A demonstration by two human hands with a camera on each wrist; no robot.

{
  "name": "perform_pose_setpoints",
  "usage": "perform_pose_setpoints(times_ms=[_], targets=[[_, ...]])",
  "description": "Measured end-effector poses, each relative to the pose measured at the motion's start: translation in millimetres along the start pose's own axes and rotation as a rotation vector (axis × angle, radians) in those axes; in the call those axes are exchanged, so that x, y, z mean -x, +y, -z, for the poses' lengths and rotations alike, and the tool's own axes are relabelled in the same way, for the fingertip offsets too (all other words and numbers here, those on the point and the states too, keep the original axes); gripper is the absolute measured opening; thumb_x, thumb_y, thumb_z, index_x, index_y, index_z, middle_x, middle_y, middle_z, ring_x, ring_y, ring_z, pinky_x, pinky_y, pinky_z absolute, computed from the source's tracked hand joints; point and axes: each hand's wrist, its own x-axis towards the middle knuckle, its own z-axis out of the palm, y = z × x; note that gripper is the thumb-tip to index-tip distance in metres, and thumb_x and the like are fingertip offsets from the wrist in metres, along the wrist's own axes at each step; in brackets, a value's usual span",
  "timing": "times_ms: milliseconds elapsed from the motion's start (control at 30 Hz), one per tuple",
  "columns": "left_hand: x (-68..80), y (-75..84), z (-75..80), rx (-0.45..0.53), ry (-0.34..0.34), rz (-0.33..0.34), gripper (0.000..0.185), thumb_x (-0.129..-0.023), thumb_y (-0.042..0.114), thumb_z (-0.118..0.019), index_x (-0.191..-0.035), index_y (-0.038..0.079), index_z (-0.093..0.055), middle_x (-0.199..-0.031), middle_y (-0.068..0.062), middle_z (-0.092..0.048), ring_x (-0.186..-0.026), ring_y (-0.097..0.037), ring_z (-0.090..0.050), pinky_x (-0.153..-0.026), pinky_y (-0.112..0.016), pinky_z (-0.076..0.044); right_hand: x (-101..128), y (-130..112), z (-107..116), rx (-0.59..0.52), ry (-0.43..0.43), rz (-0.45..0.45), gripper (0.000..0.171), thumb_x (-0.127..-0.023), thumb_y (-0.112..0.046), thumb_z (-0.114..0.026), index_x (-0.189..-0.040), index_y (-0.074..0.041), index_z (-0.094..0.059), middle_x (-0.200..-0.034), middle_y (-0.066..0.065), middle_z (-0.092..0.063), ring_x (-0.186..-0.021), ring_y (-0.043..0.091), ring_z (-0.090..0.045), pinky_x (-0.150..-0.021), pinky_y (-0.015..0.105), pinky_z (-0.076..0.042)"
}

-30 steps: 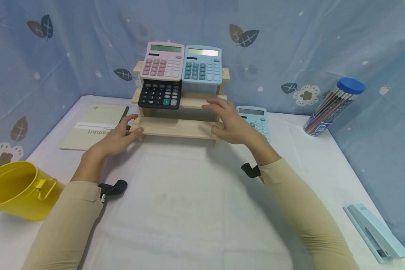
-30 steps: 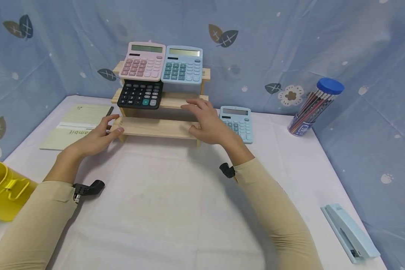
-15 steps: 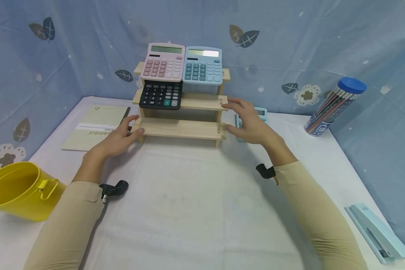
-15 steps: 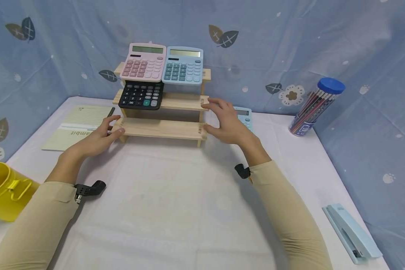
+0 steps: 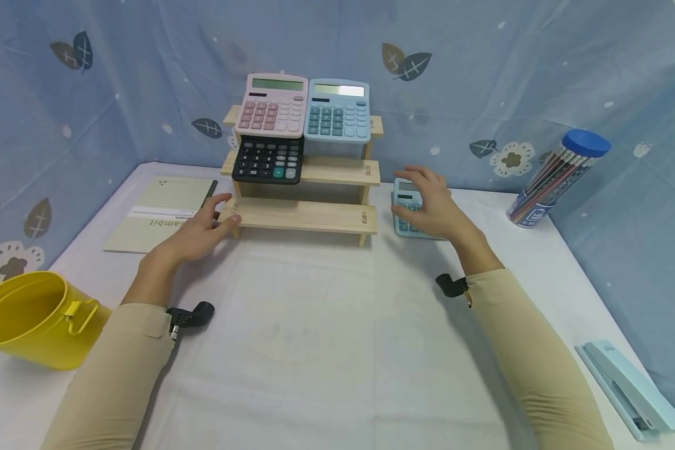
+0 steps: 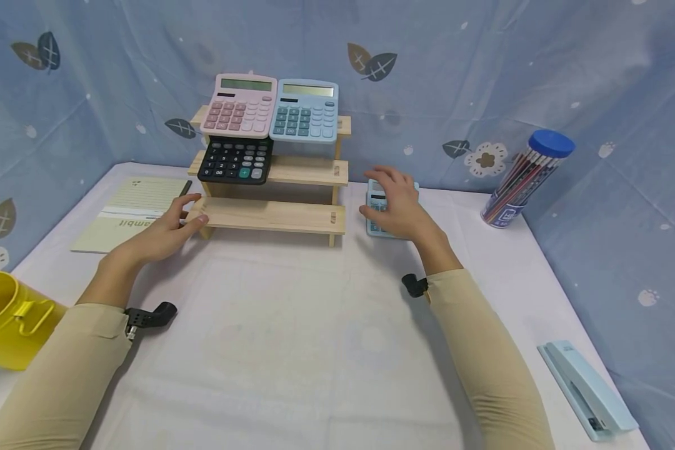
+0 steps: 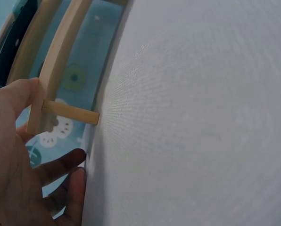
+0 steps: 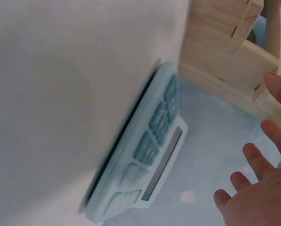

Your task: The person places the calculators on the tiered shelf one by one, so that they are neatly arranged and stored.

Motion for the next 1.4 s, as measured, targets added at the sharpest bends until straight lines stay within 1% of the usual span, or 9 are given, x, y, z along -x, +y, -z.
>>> perform_pose_setpoints(times_ms=[167,400,600,733,833,967,1133,1233,1400], targets=[[0.9,0.3,-0.7,0.0,-0.002,0.004,0.085,-0.104,0.064,-0.039,-0.166,0.022,0.0,-0.156,-0.036,-0.033,-0.14,-0.053,-0.038,-0.111,-0.07,-0.031,1,7,-2,0.011,-0.029,-0.068,0.07,-0.094,-0.029,-0.073,-0.155,-0.012,-0.042,-0.165,0.019,-0.026,-0.15,0.047,-0.017,-0.111,0.076,-0.019],[1.8,1.2,-1.4,0.002,0.0,0.007,0.084,-0.104,0.063,-0.039,-0.166,0.022,0.0,-0.156,-0.036,-0.032,-0.141,-0.054,-0.038,-0.112,-0.07,-0.029,1,17,-7,0.007,-0.068,-0.126,0.072,-0.095,-0.03,-0.073,-0.156,-0.011,-0.04,-0.164,0.019,-0.026,-0.146,0.047,-0.02,-0.108,0.075,-0.023],[1.9,2.6,-1.1,-0.014,0.0,0.019,0.086,-0.103,0.066,-0.038,-0.166,0.023,0.001,-0.158,-0.035,-0.03,-0.142,-0.053,-0.036,-0.111,-0.071,-0.029,1,24,-8,0.029,-0.098,-0.166,0.076,-0.095,-0.034,-0.072,-0.157,-0.011,-0.037,-0.164,0.021,-0.025,-0.147,0.051,-0.018,-0.107,0.077,-0.02],[2.4,3.2,-0.2,-0.021,0.002,0.018,0.085,-0.104,0.066,-0.038,-0.166,0.022,0.0,-0.157,-0.035,-0.031,-0.141,-0.053,-0.037,-0.111,-0.07,-0.03,0,26,-7,0.052,-0.131,-0.206,0.08,-0.094,-0.039,-0.073,-0.159,-0.013,-0.034,-0.165,0.021,-0.023,-0.146,0.05,-0.018,-0.106,0.076,-0.022],[2.4,2.2,-0.4,-0.021,0.002,0.017,0.085,-0.104,0.065,-0.038,-0.166,0.022,0.0,-0.156,-0.035,-0.032,-0.141,-0.053,-0.037,-0.111,-0.07,-0.03,-1,27,-7,0.081,-0.166,-0.25,0.086,-0.093,-0.044,-0.073,-0.161,-0.014,-0.029,-0.166,0.023,-0.019,-0.147,0.051,-0.016,-0.106,0.077,-0.022],[2.5,-0.1,-1.3,-0.017,0.004,0.024,0.085,-0.104,0.065,-0.038,-0.166,0.023,0.0,-0.157,-0.035,-0.031,-0.141,-0.053,-0.037,-0.111,-0.071,-0.03,-1,25,-8,0.09,-0.209,-0.31,0.096,-0.091,-0.05,-0.073,-0.163,-0.015,-0.02,-0.166,0.024,-0.013,-0.148,0.052,-0.012,-0.107,0.08,-0.022],[3.2,-1.1,-0.7,-0.017,0.005,0.027,0.085,-0.103,0.066,-0.038,-0.166,0.023,0.0,-0.157,-0.035,-0.031,-0.141,-0.053,-0.037,-0.111,-0.071,-0.03,-1,23,-8,0.067,-0.265,-0.365,0.109,-0.088,-0.054,-0.075,-0.166,-0.018,-0.007,-0.168,0.025,0.006,-0.15,0.055,0.002,-0.108,0.08,-0.022],[3.5,-0.8,0.4,-0.017,0.005,0.024,0.085,-0.104,0.065,-0.038,-0.166,0.023,0.0,-0.157,-0.035,-0.031,-0.141,-0.053,-0.037,-0.111,-0.07,-0.03,-2,23,-9,0.07,-0.289,-0.39,0.113,-0.087,-0.057,-0.075,-0.166,-0.02,-0.003,-0.167,0.025,0.015,-0.15,0.057,0.008,-0.109,0.08,-0.02],[2.1,0.5,0.7,-0.013,0.005,0.017,0.085,-0.104,0.065,-0.038,-0.166,0.022,0.0,-0.157,-0.035,-0.031,-0.14,-0.052,-0.038,-0.11,-0.07,-0.03,-5,24,-9,0.114,-0.307,-0.425,0.116,-0.085,-0.062,-0.074,-0.165,-0.019,-0.003,-0.167,0.026,0.013,-0.15,0.059,0.005,-0.111,0.078,-0.02]])
